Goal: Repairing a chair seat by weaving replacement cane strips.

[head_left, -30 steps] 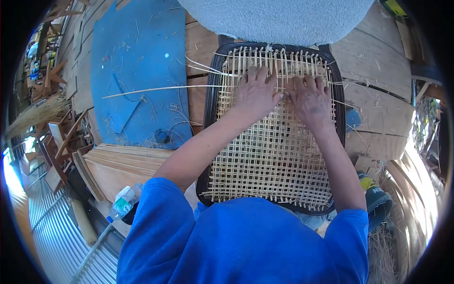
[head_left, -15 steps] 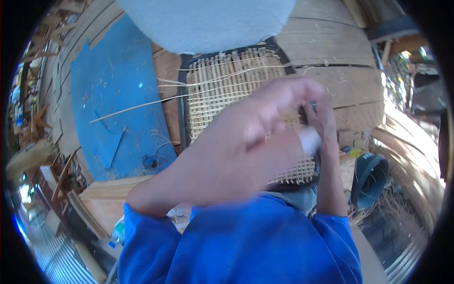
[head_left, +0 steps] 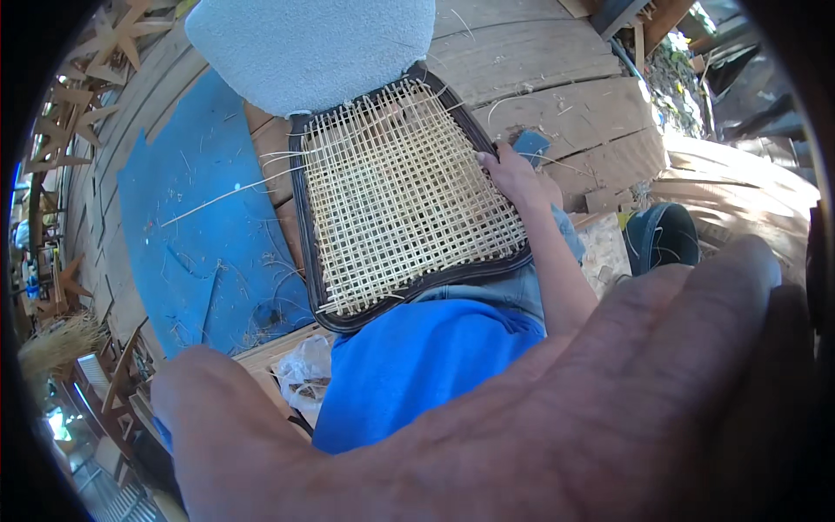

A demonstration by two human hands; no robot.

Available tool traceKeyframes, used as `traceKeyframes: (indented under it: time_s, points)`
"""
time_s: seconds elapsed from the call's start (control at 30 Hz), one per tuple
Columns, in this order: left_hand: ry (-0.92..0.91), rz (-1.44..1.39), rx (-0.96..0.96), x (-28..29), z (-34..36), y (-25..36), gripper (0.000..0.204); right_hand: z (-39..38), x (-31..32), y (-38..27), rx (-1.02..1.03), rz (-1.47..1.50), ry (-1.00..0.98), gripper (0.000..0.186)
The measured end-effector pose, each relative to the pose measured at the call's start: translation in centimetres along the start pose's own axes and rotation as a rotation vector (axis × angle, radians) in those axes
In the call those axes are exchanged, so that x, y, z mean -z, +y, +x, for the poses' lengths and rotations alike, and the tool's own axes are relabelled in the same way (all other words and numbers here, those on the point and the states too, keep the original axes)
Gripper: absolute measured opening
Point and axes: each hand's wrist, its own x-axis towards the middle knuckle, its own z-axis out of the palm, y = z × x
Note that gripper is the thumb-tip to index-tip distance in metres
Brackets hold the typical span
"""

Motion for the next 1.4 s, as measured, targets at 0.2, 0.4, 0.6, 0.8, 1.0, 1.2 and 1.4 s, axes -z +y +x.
traceKeyframes:
  time_s: [0.2,0.4,0.6,0.8,1.0,1.2,1.4]
  points:
    - [-0.069,0.037,-0.012,-0.4,0.6,0.7,0.038,-5.8,2.8,-5.3,-0.006,-0.204,0.057,0.042]
    - [-0.138,0.031,0.016,-2.2,0.4,0.4,0.038,-4.8,0.1,-1.3,0.096,-0.383,0.125,0.03]
    - [-0.111,0.099,0.022,-0.9,-0.7,-0.2,0.038,-6.0,0.9,-2.9,0.12,-0.411,0.338,0.029]
    - [-0.097,0.136,0.034,-0.9,0.0,-0.9,0.037,-6.1,0.5,-2.5,0.096,-0.368,0.31,0.027]
    - [0.117,-0.098,0.467,3.3,2.5,-12.1,0.041,-5.0,0.5,-2.1,0.031,-0.214,0.178,0.029]
    - [0.306,-0.363,0.64,5.1,5.3,-22.7,0.056,-3.8,-1.1,0.6,0.2,-0.115,0.386,0.031]
    - [0.388,-0.433,0.638,5.8,6.9,-25.0,0.063,-3.8,-1.0,-0.1,0.138,-0.197,0.343,0.031]
